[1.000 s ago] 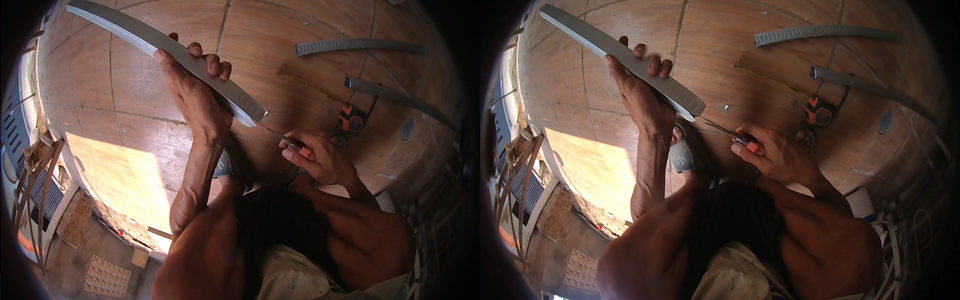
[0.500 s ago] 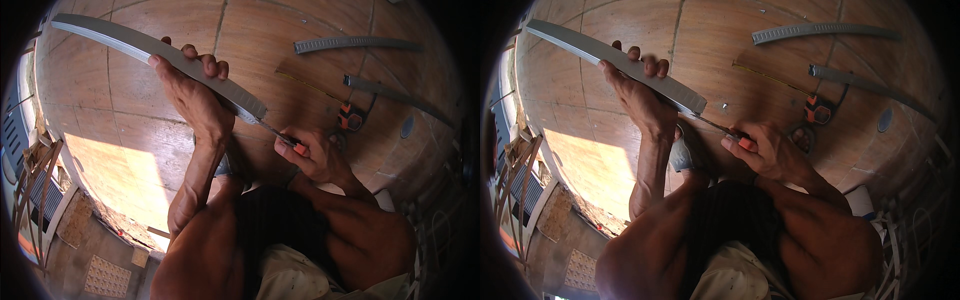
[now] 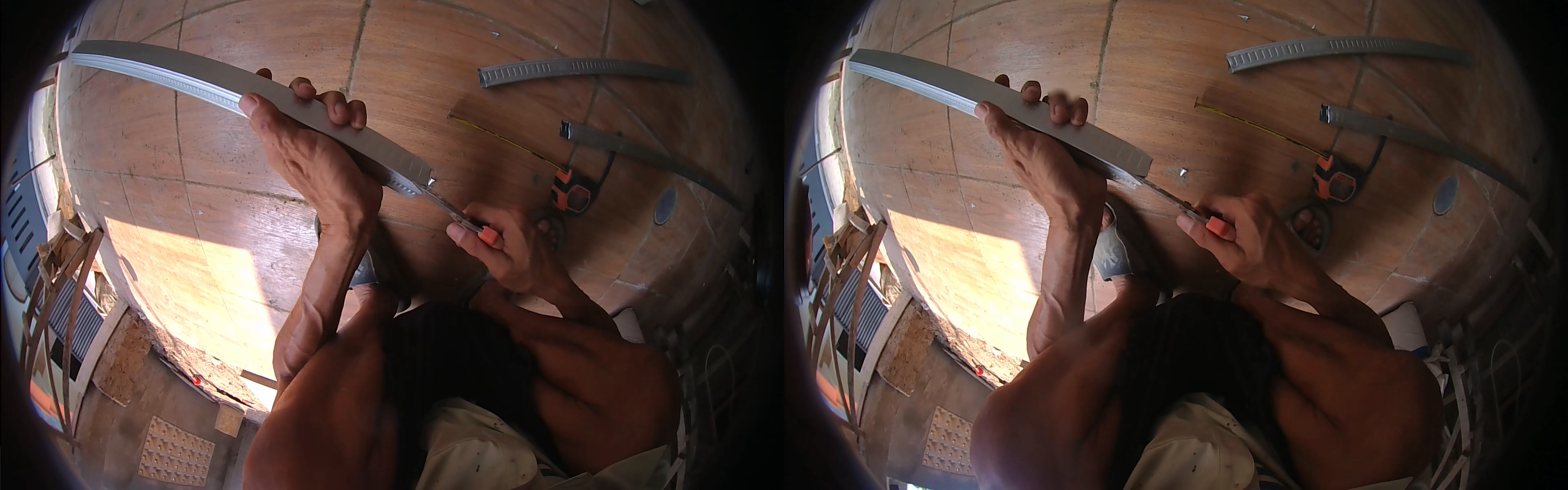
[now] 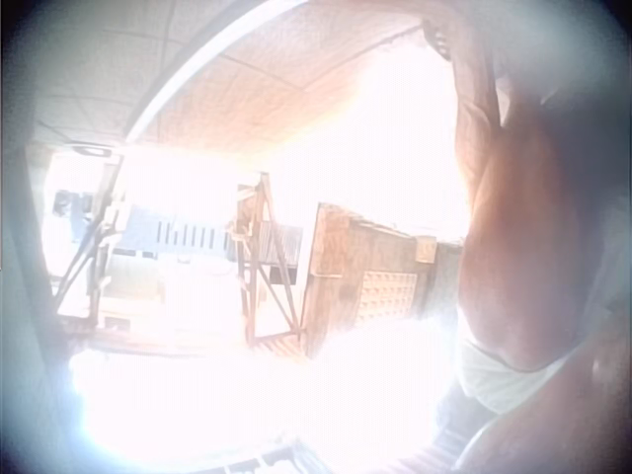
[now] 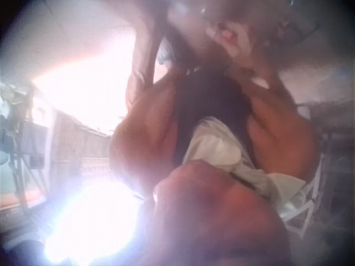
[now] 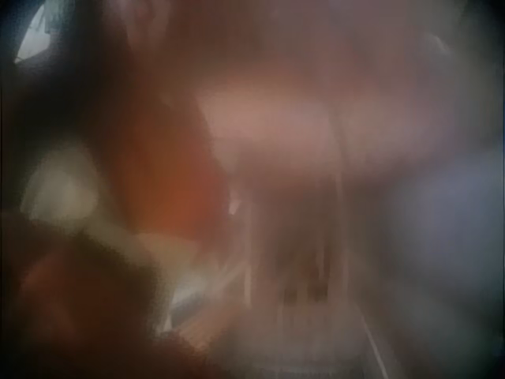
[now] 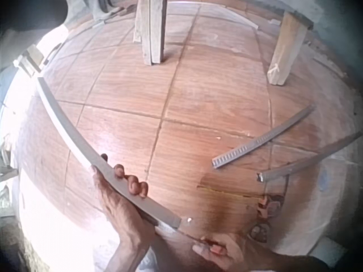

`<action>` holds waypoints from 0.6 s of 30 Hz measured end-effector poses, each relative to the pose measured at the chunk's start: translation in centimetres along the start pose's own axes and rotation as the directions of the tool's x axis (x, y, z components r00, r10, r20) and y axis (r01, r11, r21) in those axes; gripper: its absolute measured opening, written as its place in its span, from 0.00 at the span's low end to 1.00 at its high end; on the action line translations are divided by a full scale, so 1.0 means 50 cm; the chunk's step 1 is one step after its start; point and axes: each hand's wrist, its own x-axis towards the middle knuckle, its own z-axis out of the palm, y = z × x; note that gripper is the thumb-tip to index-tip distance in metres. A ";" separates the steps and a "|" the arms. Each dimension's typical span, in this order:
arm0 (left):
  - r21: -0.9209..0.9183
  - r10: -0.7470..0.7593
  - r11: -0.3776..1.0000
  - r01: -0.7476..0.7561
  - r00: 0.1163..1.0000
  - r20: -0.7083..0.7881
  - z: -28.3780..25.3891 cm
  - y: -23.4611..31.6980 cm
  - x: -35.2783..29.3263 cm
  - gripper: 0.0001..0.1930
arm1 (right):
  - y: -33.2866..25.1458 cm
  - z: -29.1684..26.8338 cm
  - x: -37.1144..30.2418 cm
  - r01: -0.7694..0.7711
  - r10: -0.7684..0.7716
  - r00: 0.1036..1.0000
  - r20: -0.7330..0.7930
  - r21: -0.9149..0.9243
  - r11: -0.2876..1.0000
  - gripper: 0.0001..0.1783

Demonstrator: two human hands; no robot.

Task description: The person measures a long metal profile with a tape measure and marks it with a utility knife. They then use tin snips to cut the profile at the marked location, separating a segment from the main piece.

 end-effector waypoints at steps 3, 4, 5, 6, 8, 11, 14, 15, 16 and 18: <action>-0.001 0.013 1.000 -0.013 1.000 -0.003 0.002 0.003 -0.001 0.29 | 0.000 0.001 -0.002 -0.001 0.001 1.000 -0.006 0.008 1.000 0.24; -0.003 0.008 1.000 -0.008 1.000 -0.003 0.001 0.001 -0.001 0.29 | 0.002 0.002 -0.002 0.004 -0.004 1.000 -0.015 0.004 1.000 0.24; -0.005 0.003 1.000 -0.003 1.000 -0.003 0.001 0.000 -0.001 0.29 | 0.003 0.002 -0.002 0.009 -0.009 1.000 -0.023 0.000 1.000 0.24; -0.006 -0.002 1.000 0.002 1.000 -0.003 0.000 -0.001 0.000 0.29 | 0.000 0.002 -0.001 0.015 -0.015 0.999 -0.034 -0.002 1.000 0.23; -0.014 0.003 1.000 -0.003 1.000 -0.001 0.001 -0.001 -0.001 0.29 | -0.009 0.003 0.001 0.028 -0.028 0.998 -0.055 -0.005 1.000 0.22; 0.006 0.011 1.000 -0.011 1.000 -0.006 -0.004 -0.003 0.002 0.27 | -0.008 0.004 0.001 0.018 -0.018 0.998 -0.054 -0.004 1.000 0.20; -0.004 -0.007 1.000 0.007 1.000 -0.006 -0.008 -0.005 0.004 0.29 | 0.002 0.015 0.003 0.063 -0.067 0.992 -0.107 -0.038 0.997 0.18; -0.014 -0.018 1.000 0.017 1.000 -0.004 -0.008 -0.005 0.003 0.30 | 0.005 0.017 0.003 0.081 -0.085 0.989 -0.120 -0.035 0.996 0.17; -0.018 -0.023 1.000 0.023 1.000 0.005 -0.008 -0.003 0.003 0.30 | 0.008 0.020 0.005 0.100 -0.104 0.986 -0.133 -0.033 0.994 0.16; -0.026 -0.034 0.999 0.035 0.999 0.026 -0.005 -0.001 0.003 0.29 | 0.017 0.026 0.006 0.142 -0.146 0.978 -0.151 -0.037 0.989 0.14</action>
